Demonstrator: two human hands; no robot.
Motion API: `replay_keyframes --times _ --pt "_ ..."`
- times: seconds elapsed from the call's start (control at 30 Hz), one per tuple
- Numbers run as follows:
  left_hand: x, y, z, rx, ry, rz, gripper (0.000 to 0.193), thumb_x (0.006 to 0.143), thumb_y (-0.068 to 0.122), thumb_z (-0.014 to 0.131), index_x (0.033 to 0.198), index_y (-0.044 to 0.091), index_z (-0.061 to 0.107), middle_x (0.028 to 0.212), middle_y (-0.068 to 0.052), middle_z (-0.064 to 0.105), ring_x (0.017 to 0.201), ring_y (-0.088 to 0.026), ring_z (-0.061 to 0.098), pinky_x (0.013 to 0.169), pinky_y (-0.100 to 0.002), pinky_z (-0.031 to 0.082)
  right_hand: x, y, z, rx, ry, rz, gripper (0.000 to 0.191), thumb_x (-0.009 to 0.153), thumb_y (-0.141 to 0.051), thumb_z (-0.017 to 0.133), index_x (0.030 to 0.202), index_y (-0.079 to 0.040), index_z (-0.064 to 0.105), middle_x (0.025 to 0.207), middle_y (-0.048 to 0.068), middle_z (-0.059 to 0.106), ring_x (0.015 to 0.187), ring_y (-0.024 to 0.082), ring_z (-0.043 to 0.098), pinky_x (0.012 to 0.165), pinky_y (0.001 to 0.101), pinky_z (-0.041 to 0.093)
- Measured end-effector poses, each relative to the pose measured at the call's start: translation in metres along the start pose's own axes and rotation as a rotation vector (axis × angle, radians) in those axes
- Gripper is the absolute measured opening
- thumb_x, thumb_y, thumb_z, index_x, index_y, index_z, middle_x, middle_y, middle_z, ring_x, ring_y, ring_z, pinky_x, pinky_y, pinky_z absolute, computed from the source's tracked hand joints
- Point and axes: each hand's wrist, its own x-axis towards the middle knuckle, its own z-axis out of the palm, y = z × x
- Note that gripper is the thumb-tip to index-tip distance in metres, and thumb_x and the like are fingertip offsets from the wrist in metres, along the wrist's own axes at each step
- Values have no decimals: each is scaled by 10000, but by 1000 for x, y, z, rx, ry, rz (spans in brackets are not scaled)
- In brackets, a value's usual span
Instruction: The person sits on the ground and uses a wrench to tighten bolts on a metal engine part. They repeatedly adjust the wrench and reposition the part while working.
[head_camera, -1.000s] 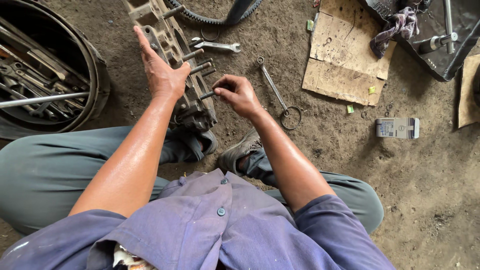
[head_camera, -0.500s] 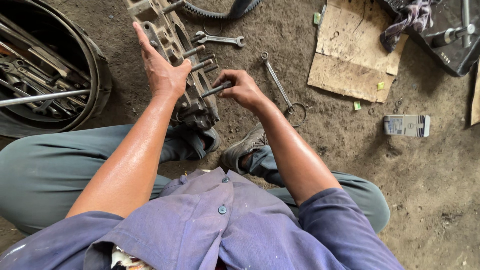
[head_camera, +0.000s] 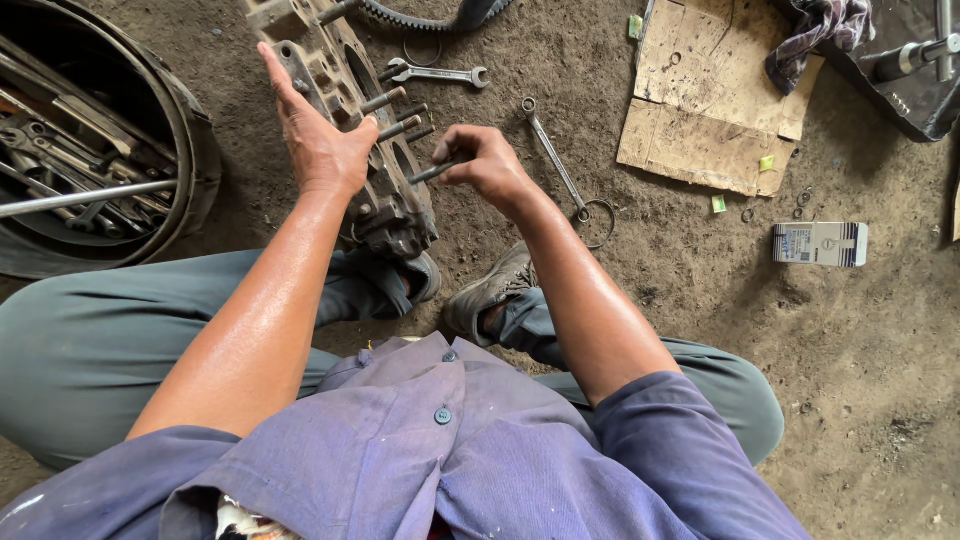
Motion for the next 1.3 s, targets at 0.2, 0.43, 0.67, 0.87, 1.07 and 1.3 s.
replay_keyframes --times 0.2,0.43,0.67,0.87,1.07,1.3 --pt "0 -4 2 -23 23 27 1359 828 148 921 1634 249 -168 1726 -214 178 1569 -399 272 1279 -470 295 -26 30 8 701 405 -78 136 965 -100 654 1058 -22 714 945 116 674 757 153 606 680 300 540" --pt "0 -6 -1 -21 -2 -21 1336 830 163 921 1648 206 -135 1721 -238 194 1561 -409 260 1263 -454 298 -53 70 35 149 488 -105 176 1031 -159 621 1132 -23 668 779 10 580 616 92 495 541 291 430" --pt "-6 23 -14 14 -9 -159 1347 806 212 903 1651 195 -147 1706 -248 109 1568 -420 195 1275 -498 238 -82 34 16 811 331 16 175 1044 -175 554 1127 -42 632 745 16 551 600 117 471 549 295 397" --pt "-61 60 -9 322 104 144 1176 868 304 852 1653 53 13 1712 -251 -57 1578 -462 17 1245 -657 97 -117 13 30 1078 204 16 192 1065 -196 527 1165 -50 600 780 30 553 636 135 473 590 296 410" --pt "-84 67 11 463 -133 270 836 956 310 653 1635 2 274 1743 -162 32 1608 -396 -9 1266 -623 20 -118 27 37 1107 285 66 198 1045 -210 548 1166 -68 615 776 22 560 626 131 483 579 294 426" --pt "-86 58 8 556 -83 326 779 978 348 582 1607 -10 294 1725 -196 96 1583 -411 13 1232 -651 7 -125 52 27 913 389 62 216 1046 -201 561 1188 -64 649 780 21 601 610 120 515 551 294 442"
